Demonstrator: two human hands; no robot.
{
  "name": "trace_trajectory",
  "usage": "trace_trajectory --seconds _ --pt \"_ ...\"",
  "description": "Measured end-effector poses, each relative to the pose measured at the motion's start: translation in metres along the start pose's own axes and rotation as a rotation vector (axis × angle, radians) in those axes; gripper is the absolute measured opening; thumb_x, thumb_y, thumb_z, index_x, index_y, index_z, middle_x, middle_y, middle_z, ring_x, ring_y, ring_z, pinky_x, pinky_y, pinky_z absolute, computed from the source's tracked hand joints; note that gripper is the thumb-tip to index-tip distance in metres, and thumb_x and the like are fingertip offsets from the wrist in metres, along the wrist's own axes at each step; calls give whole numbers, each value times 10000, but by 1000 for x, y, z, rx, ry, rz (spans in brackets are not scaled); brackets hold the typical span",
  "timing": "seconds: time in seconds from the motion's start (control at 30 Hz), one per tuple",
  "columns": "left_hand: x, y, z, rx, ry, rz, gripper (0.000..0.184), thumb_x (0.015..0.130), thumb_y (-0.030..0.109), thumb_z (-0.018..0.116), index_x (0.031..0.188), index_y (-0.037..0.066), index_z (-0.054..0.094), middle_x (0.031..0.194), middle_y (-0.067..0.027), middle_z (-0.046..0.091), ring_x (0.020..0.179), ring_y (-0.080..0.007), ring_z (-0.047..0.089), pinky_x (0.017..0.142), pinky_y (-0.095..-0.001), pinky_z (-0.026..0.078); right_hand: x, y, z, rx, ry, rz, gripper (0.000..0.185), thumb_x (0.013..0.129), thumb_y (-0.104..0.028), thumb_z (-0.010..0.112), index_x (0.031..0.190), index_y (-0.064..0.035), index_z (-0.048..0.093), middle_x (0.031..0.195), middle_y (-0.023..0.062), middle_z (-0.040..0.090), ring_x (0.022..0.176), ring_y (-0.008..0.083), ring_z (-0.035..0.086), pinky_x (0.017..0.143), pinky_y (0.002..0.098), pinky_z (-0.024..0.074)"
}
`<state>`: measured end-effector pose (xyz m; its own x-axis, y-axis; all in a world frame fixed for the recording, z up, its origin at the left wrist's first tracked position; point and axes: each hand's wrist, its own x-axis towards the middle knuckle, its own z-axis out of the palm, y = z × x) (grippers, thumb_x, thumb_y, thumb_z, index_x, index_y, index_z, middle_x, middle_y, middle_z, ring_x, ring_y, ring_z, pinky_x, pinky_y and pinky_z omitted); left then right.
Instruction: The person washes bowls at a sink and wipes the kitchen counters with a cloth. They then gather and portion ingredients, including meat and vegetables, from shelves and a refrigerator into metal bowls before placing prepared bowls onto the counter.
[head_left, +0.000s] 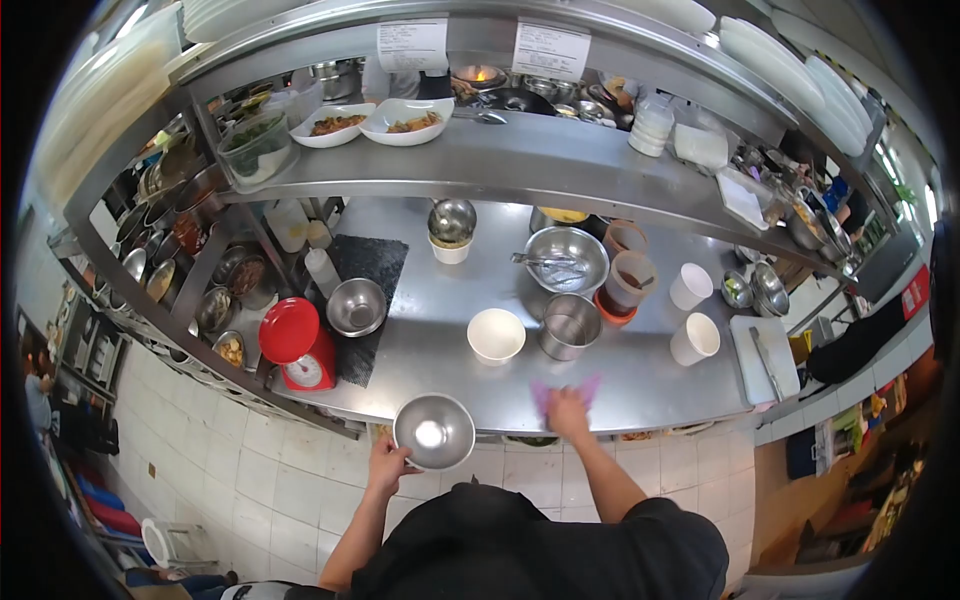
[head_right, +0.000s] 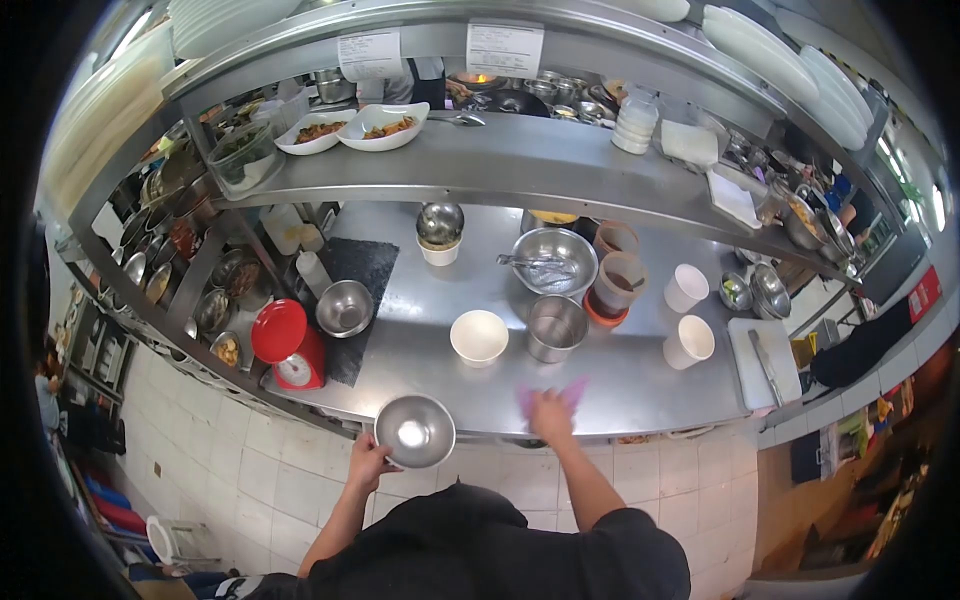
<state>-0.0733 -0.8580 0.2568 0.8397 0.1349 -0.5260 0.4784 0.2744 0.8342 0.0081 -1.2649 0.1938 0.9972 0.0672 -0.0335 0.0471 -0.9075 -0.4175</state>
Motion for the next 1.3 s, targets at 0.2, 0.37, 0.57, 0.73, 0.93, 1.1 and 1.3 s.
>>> trace_trajectory --seconds 0.2,0.37,0.57,0.73,0.93,1.1,1.3 --pt "-33 11 -10 61 62 77 221 798 -94 562 791 48 393 802 -110 503 643 -312 654 531 -514 658 -25 -192 -35 953 110 -367 234 930 -127 664 1130 -8 642 1082 132 640 988 249 634 870 339 495" --pt "-54 43 3 144 110 346 215 708 -89 527 685 72 387 621 -6 395 578 -122 444 449 -334 390 -22 -273 35 227 -169 -782 421 720 -215 753 1065 1 648 1046 201 644 950 358 641 815 459 501" --pt "-86 75 -47 493 446 607 201 698 -60 526 640 16 350 647 -86 499 624 -147 448 554 -294 403 28 -350 -30 -151 -1090 -1226 278 639 -227 733 829 -27 695 700 178 670 679 328 673 630 475 509" --pt "-90 85 -129 525 754 542 443 793 -6 555 1225 -50 646 868 -183 699 753 -184 644 672 -356 502 102 -349 -25 -160 -670 -949 284 700 -338 745 821 -82 757 735 166 692 713 338 692 660 450 563" --pt "-63 0 -264 343 878 454 72 792 13 595 810 -35 545 843 -201 687 741 -237 673 689 -364 529 82 -417 25 -363 -514 -941 379 853 -274 706 1191 -105 684 1168 81 654 1119 202 598 883 520 449" --pt "-17 -37 -393 113 879 58 227 796 9 602 693 19 400 595 -115 483 510 -237 575 492 -397 480 18 -552 188 495 -862 -652 225 932 -121 592 1092 23 657 994 210 694 926 345 682 824 388 523" --pt "59 -62 -553 13 748 -28 205 808 -3 580 719 30 398 633 -135 546 487 -236 621 390 -366 488 75 -700 399 10 -366 -658 292 924 -64 512 1176 58 594 1139 284 643 1097 436 604 929 501 479"
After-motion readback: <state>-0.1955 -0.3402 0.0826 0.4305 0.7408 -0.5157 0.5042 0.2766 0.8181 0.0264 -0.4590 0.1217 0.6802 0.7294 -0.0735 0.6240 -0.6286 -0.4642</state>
